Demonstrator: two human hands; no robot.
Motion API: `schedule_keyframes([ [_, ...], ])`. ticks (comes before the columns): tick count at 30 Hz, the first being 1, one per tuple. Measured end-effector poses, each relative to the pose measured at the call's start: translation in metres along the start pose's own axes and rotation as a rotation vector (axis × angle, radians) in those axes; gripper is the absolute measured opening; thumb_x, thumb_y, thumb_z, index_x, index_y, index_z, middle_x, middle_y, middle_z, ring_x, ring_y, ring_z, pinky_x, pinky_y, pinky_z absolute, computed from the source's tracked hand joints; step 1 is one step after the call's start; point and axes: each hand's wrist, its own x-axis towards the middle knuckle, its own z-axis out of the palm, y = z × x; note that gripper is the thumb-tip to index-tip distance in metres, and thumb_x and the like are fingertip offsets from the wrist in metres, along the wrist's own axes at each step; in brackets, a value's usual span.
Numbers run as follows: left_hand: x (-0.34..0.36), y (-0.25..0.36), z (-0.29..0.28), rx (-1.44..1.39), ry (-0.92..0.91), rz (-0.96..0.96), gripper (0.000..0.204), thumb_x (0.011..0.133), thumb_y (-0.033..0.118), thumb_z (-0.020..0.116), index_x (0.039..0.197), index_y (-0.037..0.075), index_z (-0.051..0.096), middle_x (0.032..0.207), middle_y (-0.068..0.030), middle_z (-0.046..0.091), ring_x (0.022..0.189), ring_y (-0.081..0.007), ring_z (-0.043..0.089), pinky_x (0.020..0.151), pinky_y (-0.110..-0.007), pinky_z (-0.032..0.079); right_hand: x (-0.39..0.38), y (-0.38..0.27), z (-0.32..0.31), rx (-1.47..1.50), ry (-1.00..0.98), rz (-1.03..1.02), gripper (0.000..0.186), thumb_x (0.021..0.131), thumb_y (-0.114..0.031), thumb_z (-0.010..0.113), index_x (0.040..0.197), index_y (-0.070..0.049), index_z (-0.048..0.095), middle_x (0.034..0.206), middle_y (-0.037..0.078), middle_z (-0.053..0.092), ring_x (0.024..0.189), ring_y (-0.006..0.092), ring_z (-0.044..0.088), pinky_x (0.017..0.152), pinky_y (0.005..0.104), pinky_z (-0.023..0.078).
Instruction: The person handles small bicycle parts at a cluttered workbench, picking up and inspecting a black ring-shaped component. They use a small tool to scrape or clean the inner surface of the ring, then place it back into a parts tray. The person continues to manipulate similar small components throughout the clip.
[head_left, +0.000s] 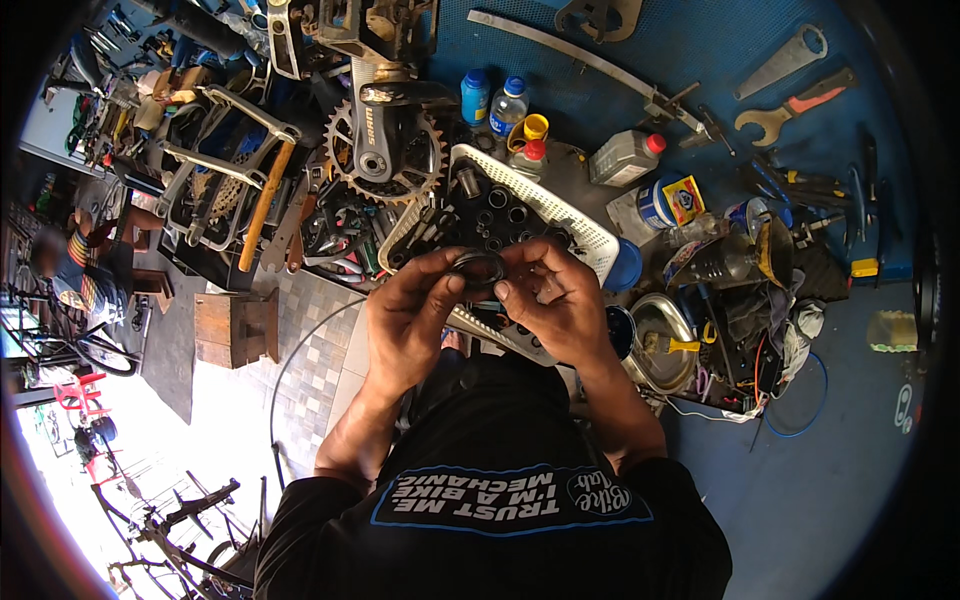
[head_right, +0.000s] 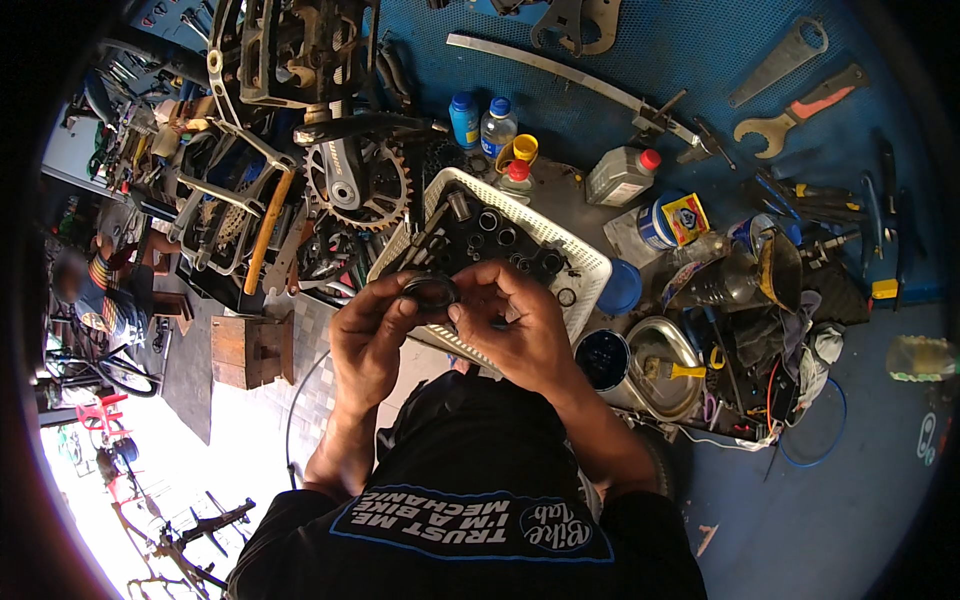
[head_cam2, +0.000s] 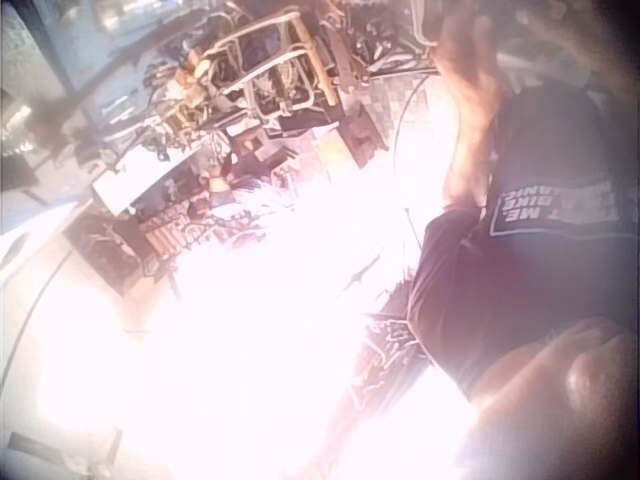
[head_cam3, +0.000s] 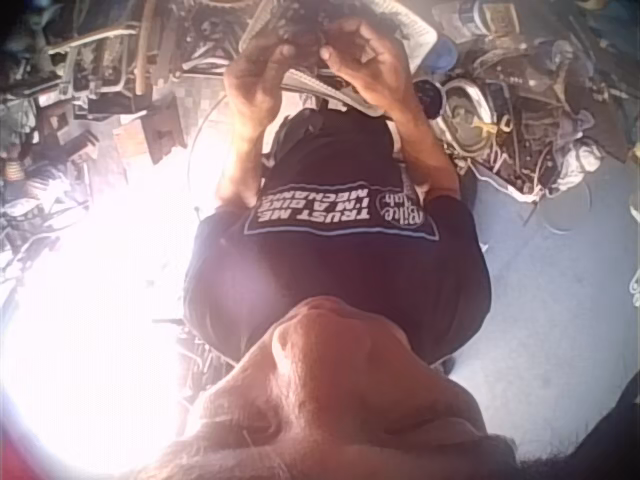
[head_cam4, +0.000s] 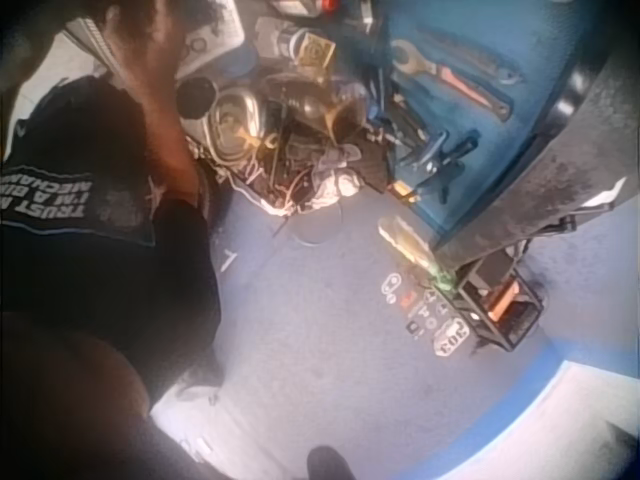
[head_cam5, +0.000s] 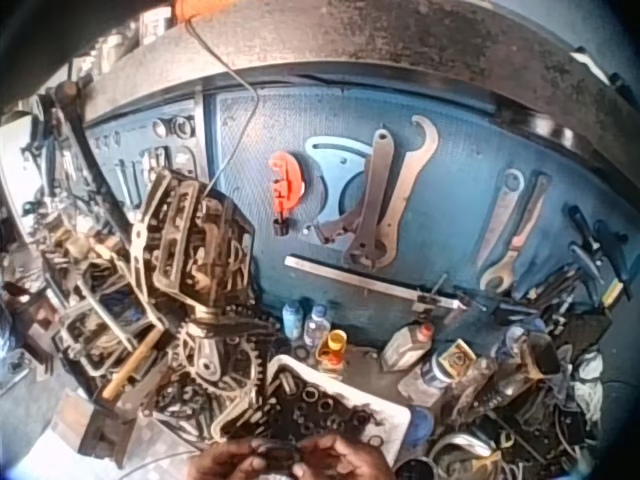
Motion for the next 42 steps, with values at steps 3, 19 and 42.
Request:
schedule_keyframes([
  [3,0.0,0.005,0.001,0.042,-0.012,0.031,0.031,0.104,0.003,0.061,0.132,-0.009,0.06,0.119,-0.0204,0.073,0.108,-0.0258,0.073,0.094,-0.038,0.062,-0.001,0.006,0.0,-0.068,-0.01,-0.145,0.024,0.096,0.0,0.07,0.117,0.004,0.058,0.101,0.009,0.066,0.083,0.0093,0.066,0.06,0.0245,0.061],
  [19,-0.008,0.001,0.004,-0.071,-0.022,0.0,0.031,0.1,-0.008,0.06,0.131,-0.009,0.058,0.117,-0.0185,0.072,0.104,-0.0238,0.072,0.093,-0.037,0.061,-0.008,0.002,0.008,-0.207,0.067,-0.248,0.022,0.095,0.002,0.071,0.114,0.003,0.059,0.092,0.007,0.069,0.077,0.0095,0.068,0.061,0.0254,0.058],
  [42,-0.003,0.013,0.009,-0.019,0.009,-0.072,0.018,0.103,0.001,0.061,0.117,-0.01,0.065,0.111,-0.0178,0.074,0.094,-0.0205,0.074,0.085,-0.032,0.065,-0.011,-0.013,0.004,-0.297,0.065,-0.141,0.028,0.094,-0.002,0.073,0.12,0.004,0.065,0.098,0.011,0.074,0.08,0.0133,0.075,0.066,0.027,0.059],
])
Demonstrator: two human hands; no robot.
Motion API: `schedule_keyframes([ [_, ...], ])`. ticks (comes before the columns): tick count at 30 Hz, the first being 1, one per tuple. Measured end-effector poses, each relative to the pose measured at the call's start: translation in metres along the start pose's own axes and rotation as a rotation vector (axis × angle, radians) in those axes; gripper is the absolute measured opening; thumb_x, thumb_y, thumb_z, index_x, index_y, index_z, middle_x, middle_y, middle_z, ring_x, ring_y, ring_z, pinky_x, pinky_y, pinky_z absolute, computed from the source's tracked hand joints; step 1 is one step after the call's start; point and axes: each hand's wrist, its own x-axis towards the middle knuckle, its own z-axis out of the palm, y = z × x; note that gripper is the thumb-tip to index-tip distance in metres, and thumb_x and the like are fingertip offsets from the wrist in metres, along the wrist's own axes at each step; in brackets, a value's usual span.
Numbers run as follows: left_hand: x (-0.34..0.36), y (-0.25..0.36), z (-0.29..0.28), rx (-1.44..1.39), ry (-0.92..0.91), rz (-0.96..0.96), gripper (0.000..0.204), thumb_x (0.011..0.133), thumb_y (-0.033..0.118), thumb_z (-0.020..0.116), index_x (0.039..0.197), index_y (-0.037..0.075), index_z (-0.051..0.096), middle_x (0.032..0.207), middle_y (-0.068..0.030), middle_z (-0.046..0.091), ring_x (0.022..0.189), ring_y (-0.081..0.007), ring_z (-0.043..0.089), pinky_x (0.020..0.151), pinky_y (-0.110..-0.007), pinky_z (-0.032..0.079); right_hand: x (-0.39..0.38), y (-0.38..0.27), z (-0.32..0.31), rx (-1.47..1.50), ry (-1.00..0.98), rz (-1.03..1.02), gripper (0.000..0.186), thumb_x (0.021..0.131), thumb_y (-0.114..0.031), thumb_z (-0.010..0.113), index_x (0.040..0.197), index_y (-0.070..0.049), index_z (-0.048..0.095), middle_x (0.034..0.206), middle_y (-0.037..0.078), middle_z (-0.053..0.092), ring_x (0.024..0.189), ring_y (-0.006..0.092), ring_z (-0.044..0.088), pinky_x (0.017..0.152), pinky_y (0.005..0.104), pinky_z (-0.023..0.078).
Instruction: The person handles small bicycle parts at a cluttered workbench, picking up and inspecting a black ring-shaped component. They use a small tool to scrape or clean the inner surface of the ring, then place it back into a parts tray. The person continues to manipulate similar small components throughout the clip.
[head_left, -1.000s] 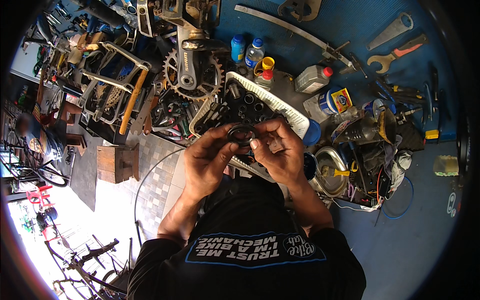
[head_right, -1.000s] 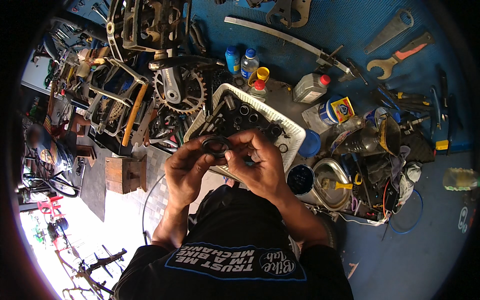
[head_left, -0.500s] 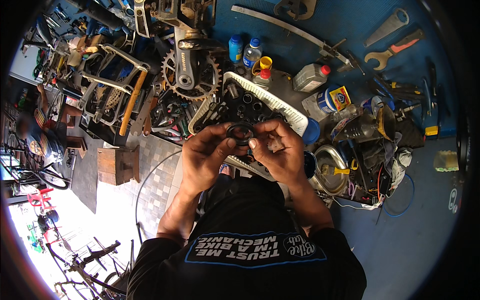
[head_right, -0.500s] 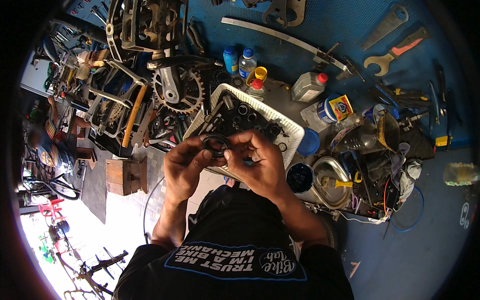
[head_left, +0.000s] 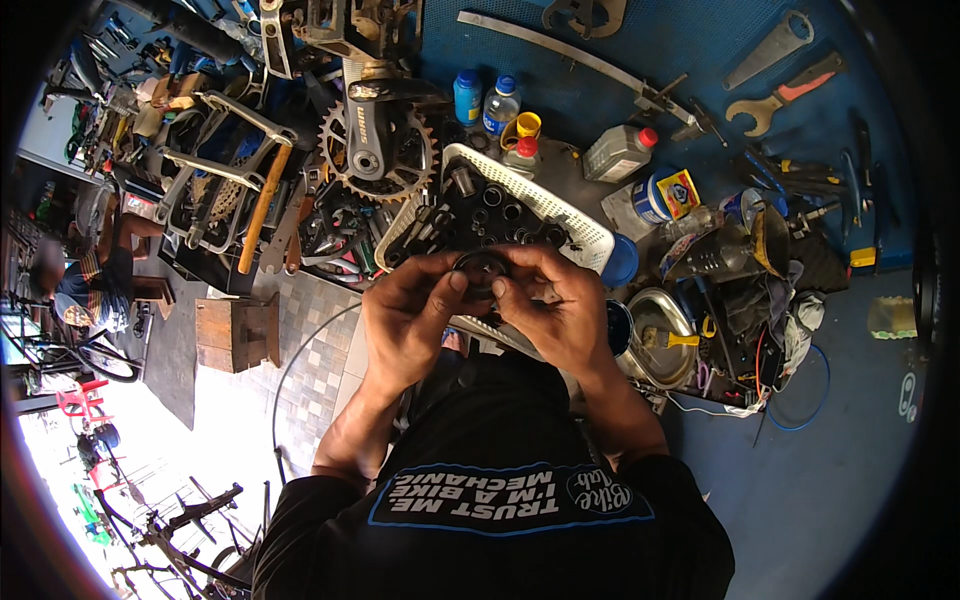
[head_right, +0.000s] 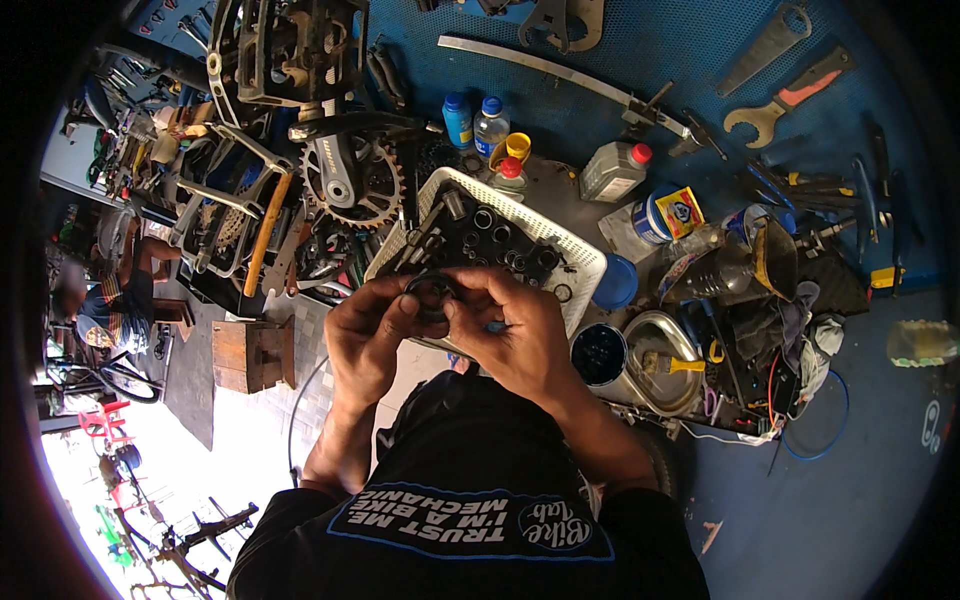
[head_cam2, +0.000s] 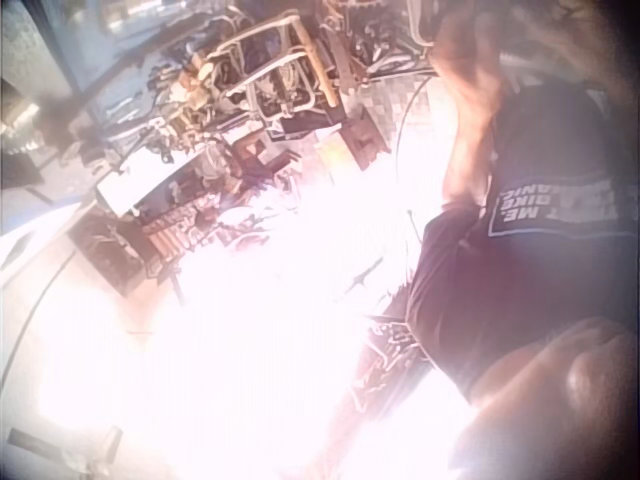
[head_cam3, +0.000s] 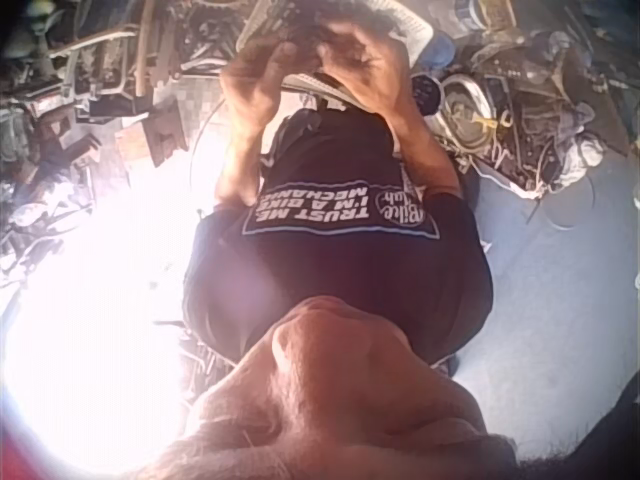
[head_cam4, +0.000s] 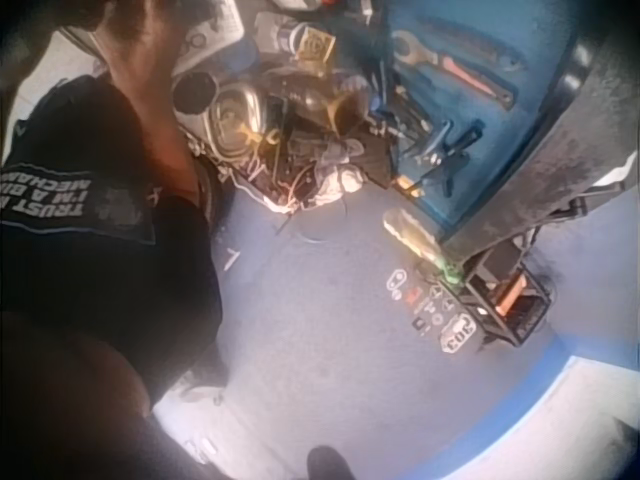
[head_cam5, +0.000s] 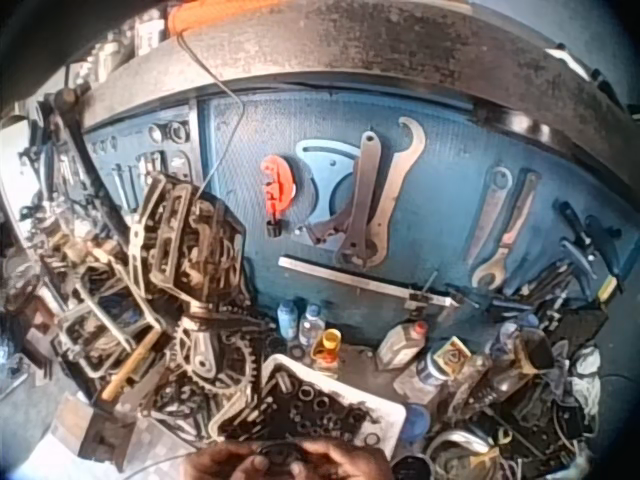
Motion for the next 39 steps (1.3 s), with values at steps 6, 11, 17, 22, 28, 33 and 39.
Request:
schedule_keyframes([
  [6,0.007,-0.014,-0.008,-0.053,-0.032,0.059,0.01,0.102,0.002,0.061,0.106,-0.007,0.065,0.097,-0.0144,0.075,0.086,-0.017,0.073,0.075,-0.03,0.064,-0.001,-0.01,0.0,-0.041,-0.026,-0.071,0.025,0.096,-0.003,0.072,0.119,0.006,0.064,0.091,0.011,0.074,0.075,0.0131,0.074,0.061,0.0272,0.059],
  [11,0.01,-0.02,-0.009,-0.054,-0.038,0.065,0.011,0.102,0.002,0.061,0.108,-0.007,0.065,0.095,-0.0142,0.075,0.083,-0.0169,0.073,0.074,-0.031,0.064,-0.004,-0.005,0.002,0.03,0.01,-0.034,0.021,0.096,-0.003,0.073,0.113,0.006,0.064,0.091,0.011,0.075,0.074,0.0126,0.074,0.061,0.0266,0.059],
  [17,0.009,-0.012,0.001,-0.061,-0.028,-0.002,0.015,0.103,0.006,0.065,0.109,-0.008,0.065,0.097,-0.0138,0.074,0.083,-0.0157,0.073,0.069,-0.029,0.065,0.0,0.002,0.0,0.041,0.04,0.007,0.02,0.095,-0.007,0.075,0.109,0.004,0.066,0.084,0.007,0.074,0.073,0.0099,0.073,0.062,0.0256,0.058],
  [22,0.011,-0.014,0.003,-0.049,-0.02,0.043,0.015,0.102,0.006,0.066,0.111,-0.007,0.064,0.096,-0.0122,0.074,0.081,-0.0142,0.072,0.067,-0.028,0.064,0.001,0.004,0.0,0.126,0.041,0.054,0.017,0.096,-0.008,0.074,0.109,0.002,0.067,0.083,0.003,0.071,0.073,0.0057,0.068,0.064,0.0226,0.053],
  [28,0.009,-0.013,0.009,-0.006,-0.047,0.115,0.013,0.1,0.001,0.067,0.11,-0.005,0.063,0.095,-0.0097,0.073,0.076,-0.0096,0.069,0.065,-0.024,0.061,0.006,-0.003,0.004,0.217,0.043,0.075,0.014,0.098,-0.005,0.071,0.11,0.0,0.068,0.085,-0.001,0.068,0.075,0.0023,0.06,0.068,0.0208,0.049],
  [33,0.006,-0.021,0.009,0.025,-0.018,0.138,0.014,0.099,0.004,0.069,0.109,-0.004,0.064,0.09,-0.0056,0.07,0.07,-0.0047,0.062,0.059,-0.02,0.05,0.005,-0.005,0.007,0.241,0.053,0.027,0.014,0.096,0.002,0.067,0.11,0.001,0.069,0.088,0.0,0.067,0.076,0.0016,0.058,0.066,0.0198,0.047],
  [39,0.009,-0.025,0.016,0.173,0.101,0.283,0.009,0.097,0.005,0.069,0.1,-0.001,0.063,0.08,0.0012,0.063,0.068,-0.0027,0.05,0.059,-0.021,0.041,0.007,-0.008,0.011,0.115,0.056,-0.024,0.016,0.093,0.005,0.068,0.108,0.0,0.07,0.089,0.0,0.067,0.075,0.0023,0.059,0.065,0.0203,0.047],
])
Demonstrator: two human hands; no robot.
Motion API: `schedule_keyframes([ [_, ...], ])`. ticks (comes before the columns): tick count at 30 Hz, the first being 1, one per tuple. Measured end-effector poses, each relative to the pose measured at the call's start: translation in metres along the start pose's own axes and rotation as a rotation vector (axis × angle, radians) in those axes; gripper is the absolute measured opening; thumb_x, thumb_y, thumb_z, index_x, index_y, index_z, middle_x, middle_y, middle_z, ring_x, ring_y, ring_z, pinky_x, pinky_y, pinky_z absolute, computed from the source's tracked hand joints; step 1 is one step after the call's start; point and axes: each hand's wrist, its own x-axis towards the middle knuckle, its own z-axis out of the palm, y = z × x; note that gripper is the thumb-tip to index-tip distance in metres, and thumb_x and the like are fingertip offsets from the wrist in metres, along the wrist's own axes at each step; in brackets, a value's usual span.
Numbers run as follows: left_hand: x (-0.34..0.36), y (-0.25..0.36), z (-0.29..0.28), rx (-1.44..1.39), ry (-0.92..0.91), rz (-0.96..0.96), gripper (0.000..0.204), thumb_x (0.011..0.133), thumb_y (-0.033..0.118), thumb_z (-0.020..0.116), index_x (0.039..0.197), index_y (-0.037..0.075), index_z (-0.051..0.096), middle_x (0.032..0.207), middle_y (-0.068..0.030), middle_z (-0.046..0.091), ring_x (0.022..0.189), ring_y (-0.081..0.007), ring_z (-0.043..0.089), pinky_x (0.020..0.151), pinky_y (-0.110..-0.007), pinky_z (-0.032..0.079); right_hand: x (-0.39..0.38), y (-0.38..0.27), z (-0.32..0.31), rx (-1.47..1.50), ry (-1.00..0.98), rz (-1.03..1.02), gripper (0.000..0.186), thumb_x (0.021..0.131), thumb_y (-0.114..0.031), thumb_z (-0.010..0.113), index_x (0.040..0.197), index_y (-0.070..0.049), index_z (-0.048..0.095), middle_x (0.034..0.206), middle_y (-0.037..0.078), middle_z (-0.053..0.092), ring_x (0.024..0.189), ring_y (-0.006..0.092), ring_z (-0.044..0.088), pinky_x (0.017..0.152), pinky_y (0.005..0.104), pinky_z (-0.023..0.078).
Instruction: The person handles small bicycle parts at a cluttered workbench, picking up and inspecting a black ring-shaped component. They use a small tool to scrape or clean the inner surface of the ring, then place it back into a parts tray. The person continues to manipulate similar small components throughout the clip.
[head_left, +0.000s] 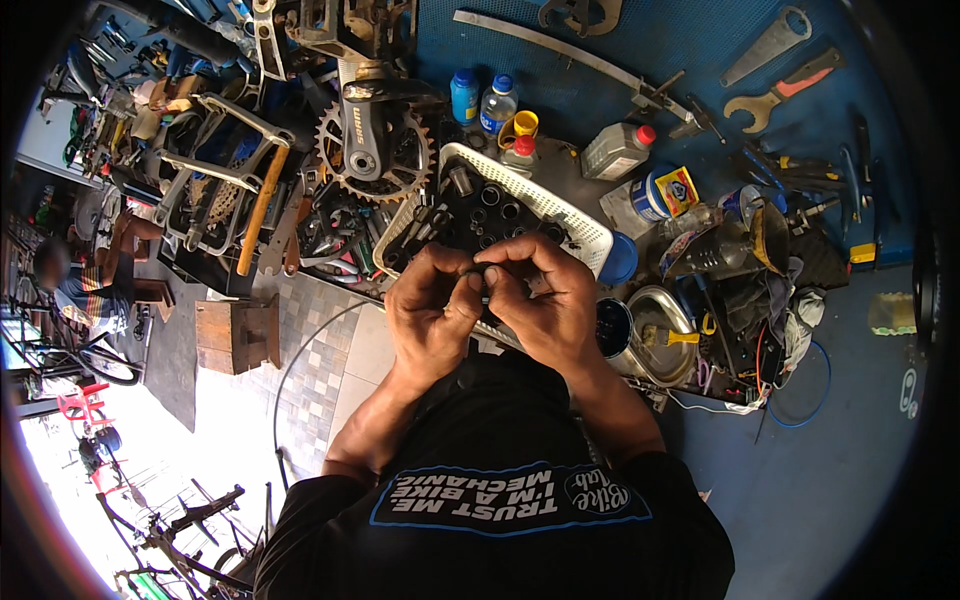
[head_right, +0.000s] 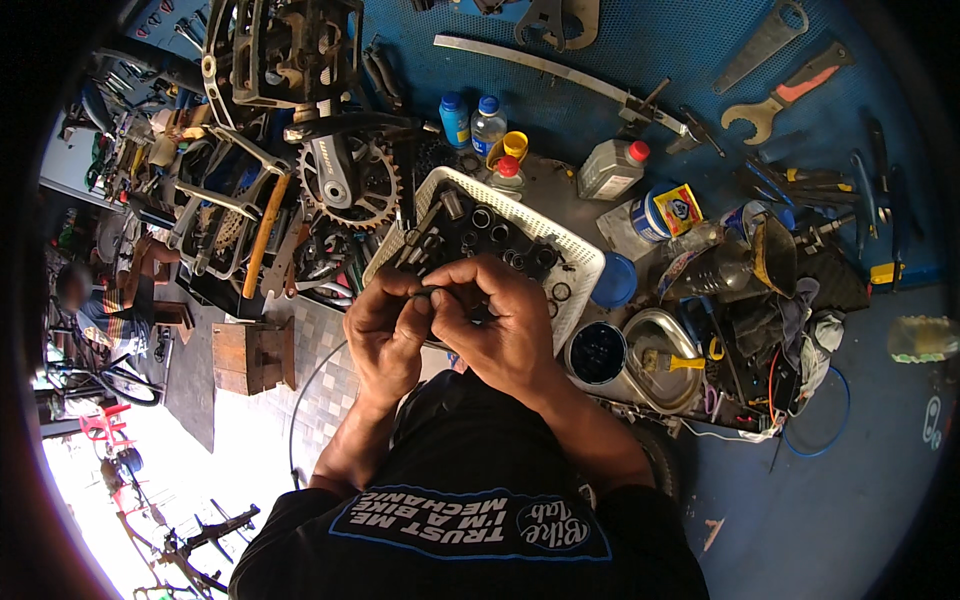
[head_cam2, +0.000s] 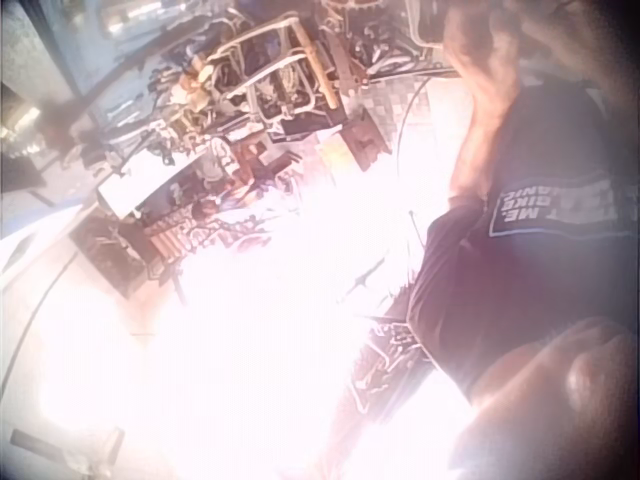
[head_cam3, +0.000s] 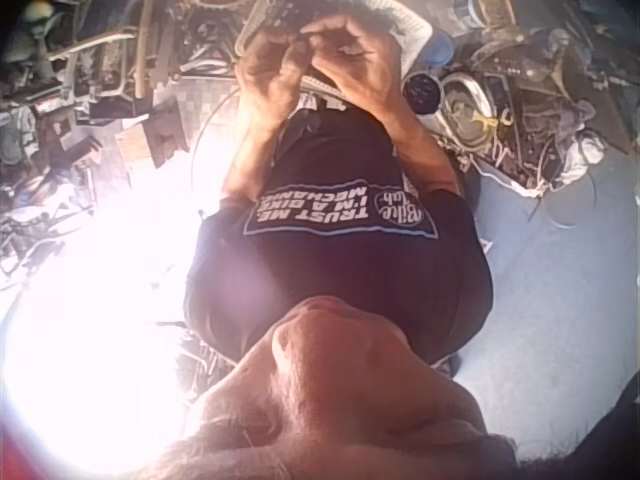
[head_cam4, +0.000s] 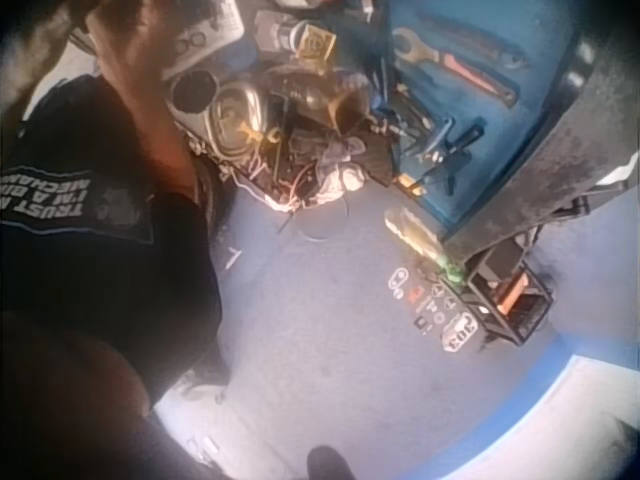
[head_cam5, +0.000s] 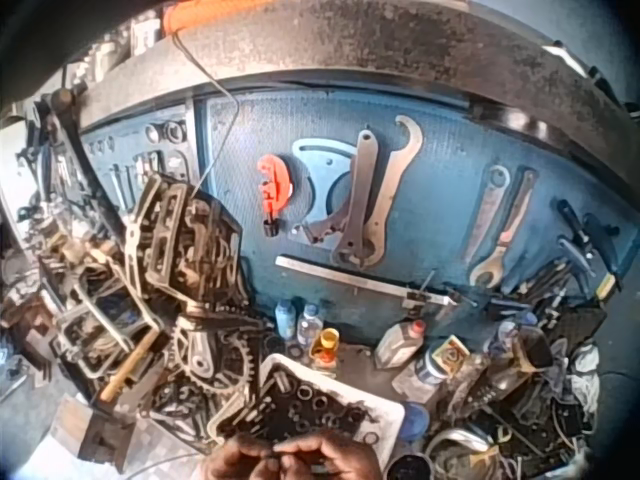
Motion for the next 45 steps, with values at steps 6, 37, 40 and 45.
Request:
schedule_keyframes([
  [6,0.0,0.004,-0.003,-0.063,0.007,-0.067,0.008,0.099,0.006,0.067,0.098,-0.001,0.064,0.08,0.0012,0.062,0.067,-0.0032,0.049,0.06,-0.021,0.041,0.007,0.004,0.003,-0.136,0.026,-0.197,0.014,0.095,0.004,0.067,0.108,0.0,0.072,0.085,-0.002,0.065,0.074,0.001,0.056,0.064,0.019,0.045],
  [37,0.003,-0.036,0.003,-0.428,-0.331,-0.128,0.087,0.082,0.022,0.089,0.154,0.001,0.045,0.15,-0.0141,0.055,0.135,-0.0274,0.056,0.116,-0.041,0.045,-0.009,0.028,-0.013,0.064,0.203,-0.091,0.018,0.101,-0.006,0.065,0.118,-0.002,0.063,0.083,0.003,0.068,0.074,0.0063,0.064,0.067,0.026,0.052],
  [40,0.008,-0.04,0.014,-0.44,-0.399,-0.096,0.084,0.083,0.025,0.088,0.152,0.0,0.047,0.146,-0.0156,0.058,0.127,-0.0272,0.061,0.102,-0.039,0.054,-0.025,0.02,-0.025,0.168,0.23,-0.005,0.02,0.101,-0.007,0.067,0.12,-0.003,0.061,0.082,0.003,0.066,0.073,0.006,0.062,0.065,0.0265,0.051],
  [45,0.017,-0.04,0.03,-0.674,-0.453,-0.3,0.08,0.087,0.034,0.085,0.146,-0.003,0.047,0.138,-0.0245,0.059,0.108,-0.032,0.07,0.069,-0.037,0.068,-0.076,0.033,-0.105,-0.176,0.397,-0.009,0.03,0.1,-0.003,0.064,0.129,-0.006,0.063,0.098,0.001,0.072,0.083,0.0043,0.064,0.068,0.0224,0.05],
])
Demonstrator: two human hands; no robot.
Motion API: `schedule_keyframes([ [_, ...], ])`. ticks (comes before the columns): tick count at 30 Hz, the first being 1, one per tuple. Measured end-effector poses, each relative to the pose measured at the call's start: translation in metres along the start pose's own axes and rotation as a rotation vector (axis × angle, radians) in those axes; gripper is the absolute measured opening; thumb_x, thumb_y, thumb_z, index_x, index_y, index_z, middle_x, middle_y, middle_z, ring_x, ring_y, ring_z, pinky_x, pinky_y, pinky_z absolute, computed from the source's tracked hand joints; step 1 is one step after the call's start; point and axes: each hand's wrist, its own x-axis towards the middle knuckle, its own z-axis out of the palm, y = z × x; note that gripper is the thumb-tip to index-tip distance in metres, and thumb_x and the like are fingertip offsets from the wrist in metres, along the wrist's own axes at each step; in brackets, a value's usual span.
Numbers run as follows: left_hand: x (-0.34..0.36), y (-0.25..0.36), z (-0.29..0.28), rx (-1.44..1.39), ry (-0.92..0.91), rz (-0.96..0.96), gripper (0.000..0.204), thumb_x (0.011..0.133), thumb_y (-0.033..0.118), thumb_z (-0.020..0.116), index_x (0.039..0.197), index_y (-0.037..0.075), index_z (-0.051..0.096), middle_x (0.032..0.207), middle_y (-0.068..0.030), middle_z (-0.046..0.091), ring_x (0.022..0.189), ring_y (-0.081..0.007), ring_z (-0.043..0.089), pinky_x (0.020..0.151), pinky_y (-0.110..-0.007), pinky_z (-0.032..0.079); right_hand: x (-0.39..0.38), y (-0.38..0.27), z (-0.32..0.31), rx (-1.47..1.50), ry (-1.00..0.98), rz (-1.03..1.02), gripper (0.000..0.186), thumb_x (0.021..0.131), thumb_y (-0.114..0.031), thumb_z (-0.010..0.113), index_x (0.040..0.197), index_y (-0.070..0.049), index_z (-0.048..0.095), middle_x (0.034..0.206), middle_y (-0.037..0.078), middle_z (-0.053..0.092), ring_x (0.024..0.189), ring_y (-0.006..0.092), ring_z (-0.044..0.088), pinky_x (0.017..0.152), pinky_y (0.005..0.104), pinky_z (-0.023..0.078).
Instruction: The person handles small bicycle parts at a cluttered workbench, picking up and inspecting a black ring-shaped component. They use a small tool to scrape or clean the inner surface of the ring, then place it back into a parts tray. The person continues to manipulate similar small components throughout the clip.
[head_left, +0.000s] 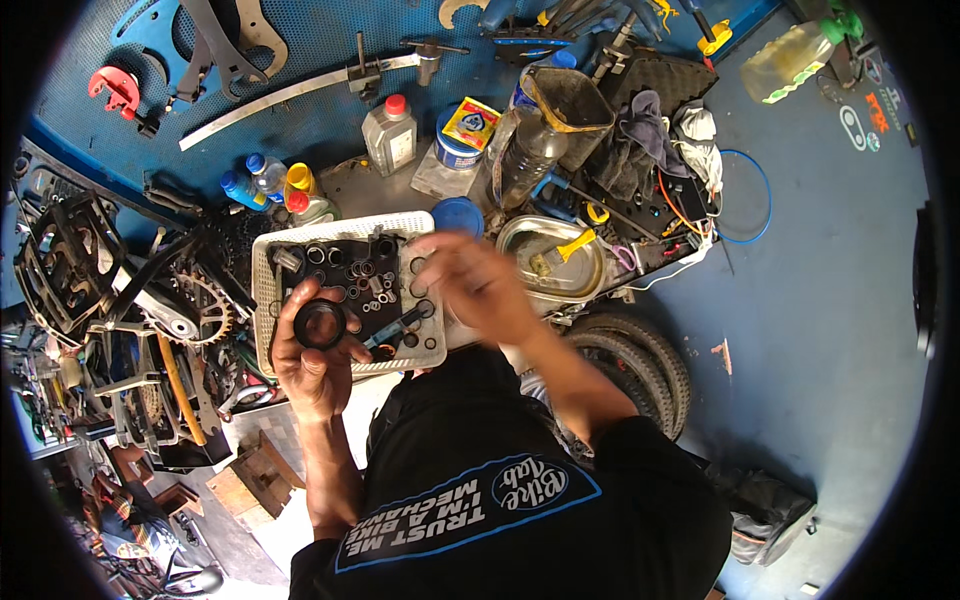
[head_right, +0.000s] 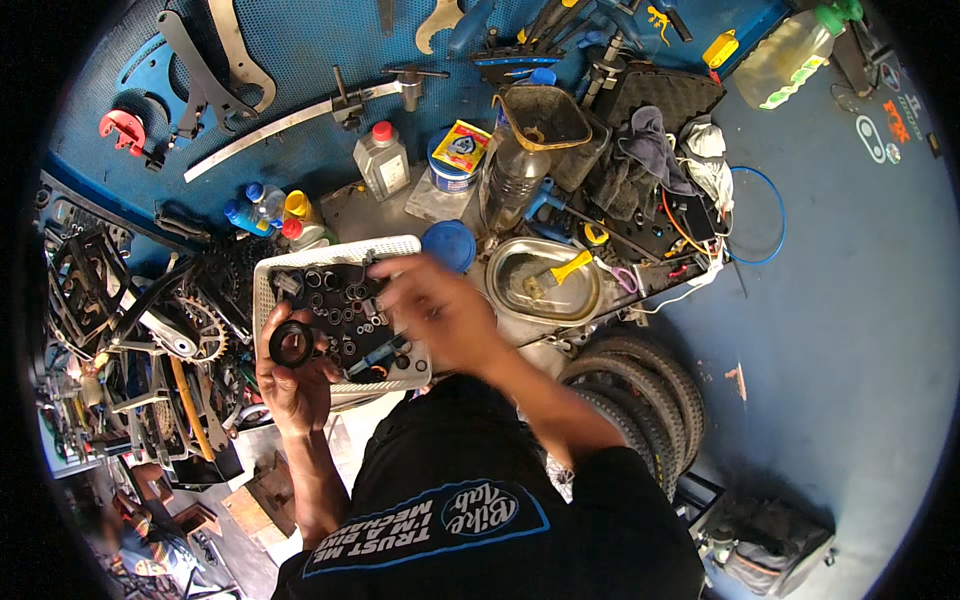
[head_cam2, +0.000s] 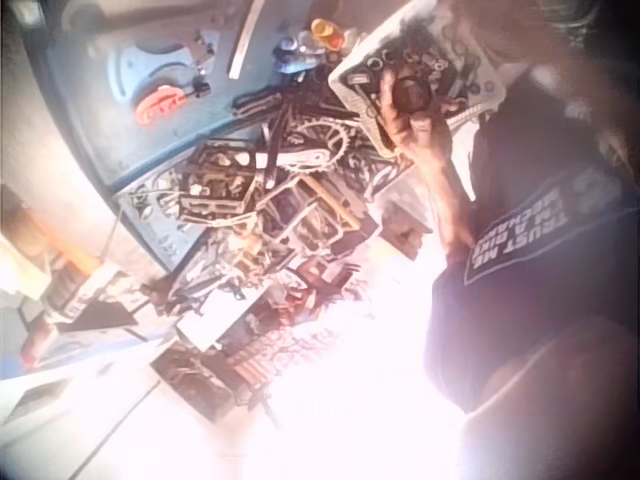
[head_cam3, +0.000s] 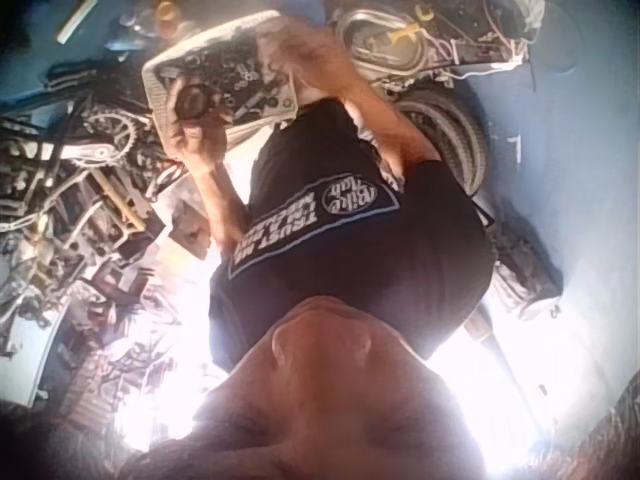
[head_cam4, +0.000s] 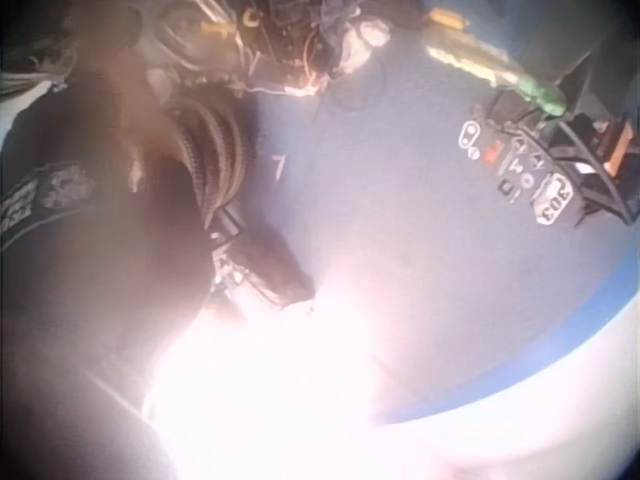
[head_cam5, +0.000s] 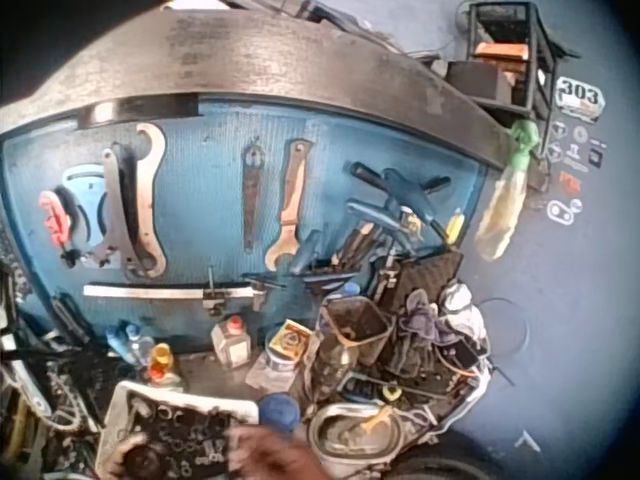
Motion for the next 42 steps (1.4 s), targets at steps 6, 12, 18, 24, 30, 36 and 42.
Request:
schedule_keyframes([
  [6,-0.001,-0.009,-0.012,-0.274,-0.046,-0.122,0.083,0.089,0.046,0.079,0.145,-0.002,0.04,0.132,-0.0309,0.059,0.104,-0.0358,0.072,0.067,-0.04,0.069,-0.054,0.114,-0.213,-1.154,0.431,0.281,0.032,0.089,-0.007,0.071,0.121,-0.009,0.069,0.116,0.017,0.073,0.105,0.039,0.071,0.09,0.0471,0.056],
  [12,0.003,-0.001,-0.001,-0.465,-0.088,-0.237,0.088,0.092,0.057,0.07,0.149,-0.003,0.039,0.135,-0.0267,0.056,0.098,-0.0269,0.069,0.058,-0.028,0.065,-0.103,0.151,-0.262,-1.272,0.236,0.519,0.029,0.093,-0.019,0.066,0.121,-0.013,0.071,0.117,0.017,0.073,0.108,0.0414,0.069,0.09,0.051,0.056],
  [18,0.005,0.002,0.009,-0.661,-0.15,-0.175,0.09,0.098,0.058,0.061,0.153,-0.008,0.034,0.133,-0.0273,0.058,0.092,-0.0269,0.069,0.052,-0.03,0.064,-0.099,0.16,-0.259,-1.388,0.255,0.613,0.027,0.097,-0.027,0.066,0.122,-0.017,0.069,0.122,0.013,0.071,0.107,0.0411,0.069,0.088,0.0516,0.055],
  [24,0.003,0.012,0.012,-0.726,-0.137,-0.183,0.077,0.106,0.057,0.048,0.156,0.001,0.032,0.128,-0.0284,0.06,0.084,-0.0222,0.067,0.046,-0.029,0.059,-0.105,0.154,-0.263,-1.55,0.179,0.581,0.024,0.095,-0.026,0.064,0.116,-0.014,0.066,0.119,0.014,0.069,0.101,0.0416,0.069,0.086,0.0525,0.056],
  [30,0.008,0.022,0.013,-0.687,-0.124,-0.191,0.072,0.109,0.059,0.039,0.152,0.002,0.037,0.118,-0.0259,0.06,0.073,-0.02,0.063,0.041,-0.03,0.056,-0.118,0.133,-0.288,-1.64,0.031,0.684,0.028,0.086,-0.015,0.071,0.112,-0.007,0.062,0.114,0.024,0.068,0.101,0.0449,0.067,0.087,0.0546,0.055],
  [36,0.011,0.031,0.016,-0.652,-0.116,-0.181,0.07,0.108,0.063,0.032,0.137,0.001,0.046,0.104,-0.0216,0.058,0.058,-0.0183,0.053,0.038,-0.03,0.05,-0.125,0.082,-0.291,-1.367,0.195,0.764,0.043,0.086,-0.013,0.07,0.126,-0.007,0.056,0.106,0.024,0.068,0.1,0.047,0.064,0.083,0.0501,0.052],
  [42,0.012,0.033,0.011,-0.555,-0.092,-0.158,0.072,0.107,0.066,0.032,0.131,0.0,0.05,0.099,-0.0194,0.06,0.055,-0.0173,0.047,0.04,-0.031,0.044,-0.121,0.043,-0.285,-1.118,0.223,0.605,0.041,0.093,-0.025,0.073,0.128,-0.007,0.06,0.108,0.018,0.071,0.095,0.0355,0.068,0.082,0.0452,0.051],
])
